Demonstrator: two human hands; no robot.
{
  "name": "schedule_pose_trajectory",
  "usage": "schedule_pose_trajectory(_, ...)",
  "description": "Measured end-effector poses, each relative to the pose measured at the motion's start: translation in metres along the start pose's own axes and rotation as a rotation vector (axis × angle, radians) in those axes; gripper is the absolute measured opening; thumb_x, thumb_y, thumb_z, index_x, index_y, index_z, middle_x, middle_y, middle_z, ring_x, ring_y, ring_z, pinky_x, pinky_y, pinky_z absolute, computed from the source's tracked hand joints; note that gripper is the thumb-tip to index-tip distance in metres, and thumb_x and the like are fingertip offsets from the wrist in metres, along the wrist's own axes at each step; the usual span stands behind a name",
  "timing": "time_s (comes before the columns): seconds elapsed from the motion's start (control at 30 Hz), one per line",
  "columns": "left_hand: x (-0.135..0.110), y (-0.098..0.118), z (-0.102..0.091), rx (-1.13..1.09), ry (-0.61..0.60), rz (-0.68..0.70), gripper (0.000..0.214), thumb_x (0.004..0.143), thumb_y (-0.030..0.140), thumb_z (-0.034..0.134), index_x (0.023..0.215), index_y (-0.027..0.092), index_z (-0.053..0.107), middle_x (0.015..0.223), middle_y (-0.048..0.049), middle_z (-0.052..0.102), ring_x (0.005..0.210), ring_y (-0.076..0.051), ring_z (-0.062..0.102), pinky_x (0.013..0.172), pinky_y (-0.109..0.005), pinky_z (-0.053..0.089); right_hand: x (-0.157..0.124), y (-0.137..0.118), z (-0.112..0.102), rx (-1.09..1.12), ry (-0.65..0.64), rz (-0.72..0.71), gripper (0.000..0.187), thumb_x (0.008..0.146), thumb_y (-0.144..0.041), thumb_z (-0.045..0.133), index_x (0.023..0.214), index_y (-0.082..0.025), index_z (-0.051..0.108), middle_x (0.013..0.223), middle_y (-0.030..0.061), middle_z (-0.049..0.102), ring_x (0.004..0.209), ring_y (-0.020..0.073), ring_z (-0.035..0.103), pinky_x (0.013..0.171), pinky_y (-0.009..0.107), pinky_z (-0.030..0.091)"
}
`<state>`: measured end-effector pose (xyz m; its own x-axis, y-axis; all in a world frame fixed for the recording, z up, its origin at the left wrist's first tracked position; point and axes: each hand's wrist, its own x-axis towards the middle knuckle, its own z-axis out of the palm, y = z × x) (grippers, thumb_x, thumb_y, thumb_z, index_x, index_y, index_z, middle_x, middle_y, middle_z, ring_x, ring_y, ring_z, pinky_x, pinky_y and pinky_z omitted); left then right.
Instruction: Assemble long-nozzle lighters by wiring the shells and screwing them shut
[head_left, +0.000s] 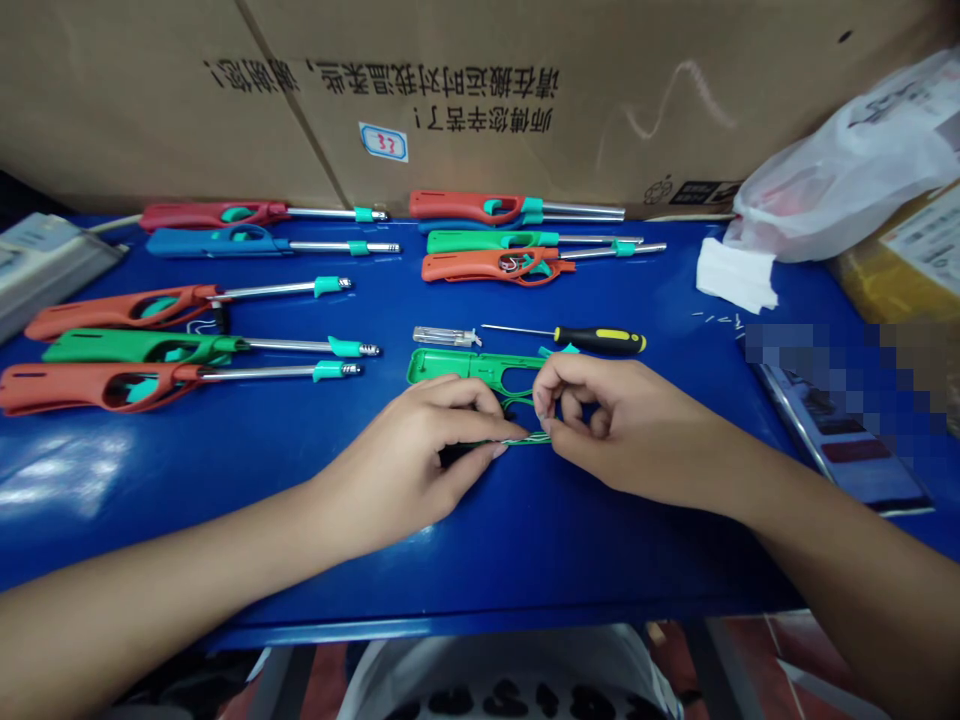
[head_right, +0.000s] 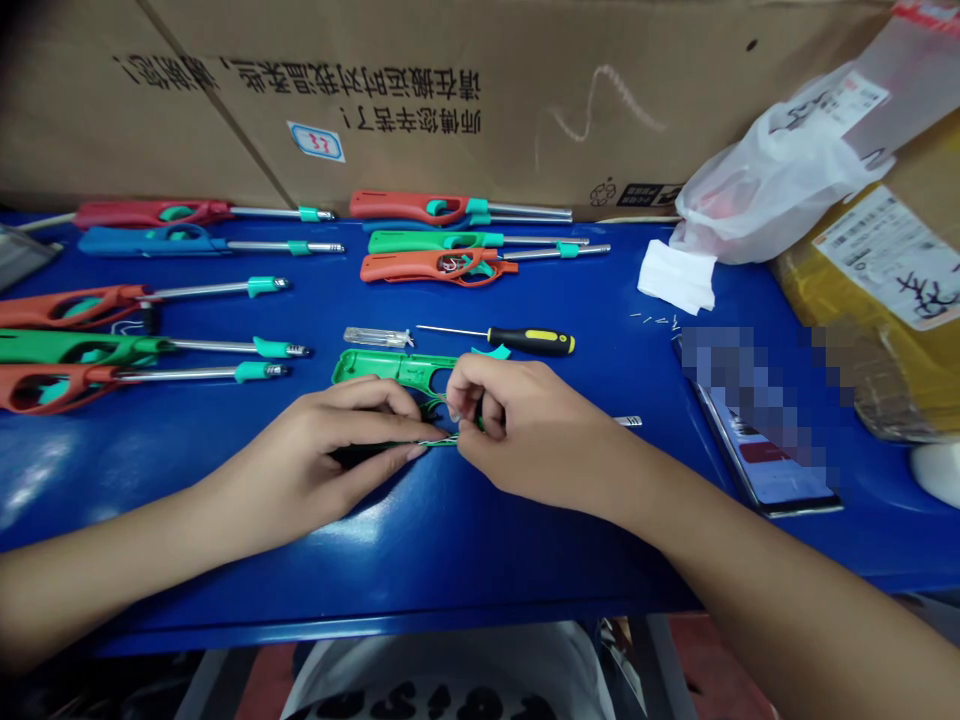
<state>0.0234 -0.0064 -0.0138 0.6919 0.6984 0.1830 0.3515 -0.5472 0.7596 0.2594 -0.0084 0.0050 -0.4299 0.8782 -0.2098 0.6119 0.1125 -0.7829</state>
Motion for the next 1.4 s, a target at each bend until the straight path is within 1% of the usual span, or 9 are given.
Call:
schedule_pose_trajectory(0.47, -0.001, -0.003, 0.0, 0.131, 0.049, 0.123, 0.02, 0.098, 0.012, 0.063, 0.11, 0.017, 0.077, 0.095, -0.0041, 0.072, 0.087, -0.015, 0.065, 0.082, -0.03, 0.053, 0.003, 0.0, 0.001, -0.121, -0.014, -0.106, 0.013, 0.083, -0.012, 0.061, 0.088, -0.023, 0.063, 0.063, -0.0094, 0.045, 0.051, 0.0067, 0.04, 0.052, 0.023, 0.036)
schedule_pose_trajectory(0.77, -0.005, -0.002, -0.01, 0.405, -0.053, 0.339, 0.019, 0.098, 0.013, 0.062, 0.11, 0.012, 0.075, 0.105, -0.0112, 0.073, 0.095, -0.023, 0.07, 0.083, -0.036, 0.057, -0.001, -0.001, -0.003, -0.067, -0.021, -0.067, 0.01, 0.086, -0.015, 0.06, 0.09, -0.024, 0.062, 0.064, -0.0094, 0.048, 0.053, 0.0069, 0.043, 0.049, 0.021, 0.036)
schedule_pose_trajectory(0.9, -0.003, 0.001, -0.013, 0.228, 0.103, 0.261, 0.01, 0.095, 0.012, 0.066, 0.102, 0.014, 0.074, 0.097, -0.0063, 0.073, 0.088, -0.015, 0.069, 0.082, -0.027, 0.056, -0.002, -0.003, -0.004, -0.062, -0.035, -0.112, 0.011, 0.088, -0.015, 0.06, 0.091, -0.023, 0.066, 0.067, -0.008, 0.053, 0.055, 0.0074, 0.045, 0.052, 0.022, 0.038)
schedule_pose_trajectory(1.0, 0.0, 0.003, -0.016, 0.23, 0.174, 0.181, 0.006, 0.094, 0.015, 0.067, 0.088, 0.015, 0.068, 0.087, -0.0038, 0.07, 0.083, -0.015, 0.066, 0.079, -0.026, 0.054, -0.003, -0.006, -0.004, -0.096, -0.062, -0.21, 0.017, 0.087, -0.012, 0.061, 0.094, -0.022, 0.072, 0.078, -0.0037, 0.064, 0.062, 0.0088, 0.051, 0.059, 0.023, 0.042)
schedule_pose_trajectory(1.07, 0.001, 0.003, -0.017, 0.273, 0.169, 0.117, 0.005, 0.095, 0.017, 0.065, 0.09, 0.016, 0.068, 0.089, -0.0037, 0.07, 0.085, -0.015, 0.065, 0.08, -0.028, 0.053, -0.003, -0.008, -0.006, -0.085, -0.009, -0.209, 0.02, 0.087, -0.012, 0.061, 0.097, -0.022, 0.075, 0.084, -0.0017, 0.068, 0.063, 0.0093, 0.053, 0.06, 0.024, 0.042)
schedule_pose_trajectory(1.13, 0.002, 0.001, -0.017, 0.31, 0.154, 0.073, 0.007, 0.097, 0.019, 0.062, 0.097, 0.017, 0.069, 0.094, -0.0041, 0.071, 0.09, -0.017, 0.067, 0.083, -0.029, 0.053, -0.002, -0.006, -0.009, -0.1, 0.131, -0.178, 0.018, 0.089, -0.014, 0.061, 0.093, -0.022, 0.076, 0.081, -0.0013, 0.066, 0.059, 0.0093, 0.051, 0.057, 0.025, 0.041)
schedule_pose_trajectory(1.23, 0.001, -0.003, -0.017, 0.342, 0.116, 0.052, 0.013, 0.1, 0.022, 0.06, 0.106, 0.02, 0.072, 0.101, -0.0046, 0.071, 0.097, -0.019, 0.068, 0.087, -0.031, 0.054, 0.003, 0.002, -0.016, -0.298, 0.314, -0.157, 0.016, 0.091, -0.018, 0.061, 0.098, -0.021, 0.074, 0.09, 0.002, 0.065, 0.06, 0.0107, 0.05, 0.058, 0.028, 0.041)
schedule_pose_trajectory(1.3, 0.0, -0.006, -0.017, 0.341, 0.092, 0.058, 0.015, 0.1, 0.023, 0.061, 0.108, 0.022, 0.073, 0.103, -0.0042, 0.07, 0.098, -0.019, 0.067, 0.087, -0.031, 0.054, 0.005, 0.009, -0.019, -0.449, 0.337, -0.142, 0.025, 0.093, -0.018, 0.059, 0.114, -0.019, 0.072, 0.106, 0.0065, 0.066, 0.072, 0.0145, 0.057, 0.065, 0.03, 0.044)
schedule_pose_trajectory(1.4, 0.0, -0.006, -0.018, 0.324, 0.065, 0.07, 0.015, 0.101, 0.024, 0.062, 0.108, 0.023, 0.075, 0.102, -0.0037, 0.069, 0.096, -0.018, 0.067, 0.086, -0.03, 0.054, 0.007, 0.015, -0.021, -0.574, 0.294, -0.111, 0.031, 0.095, -0.017, 0.055, 0.121, -0.02, 0.071, 0.111, 0.0086, 0.062, 0.084, 0.0194, 0.062, 0.072, 0.033, 0.047)
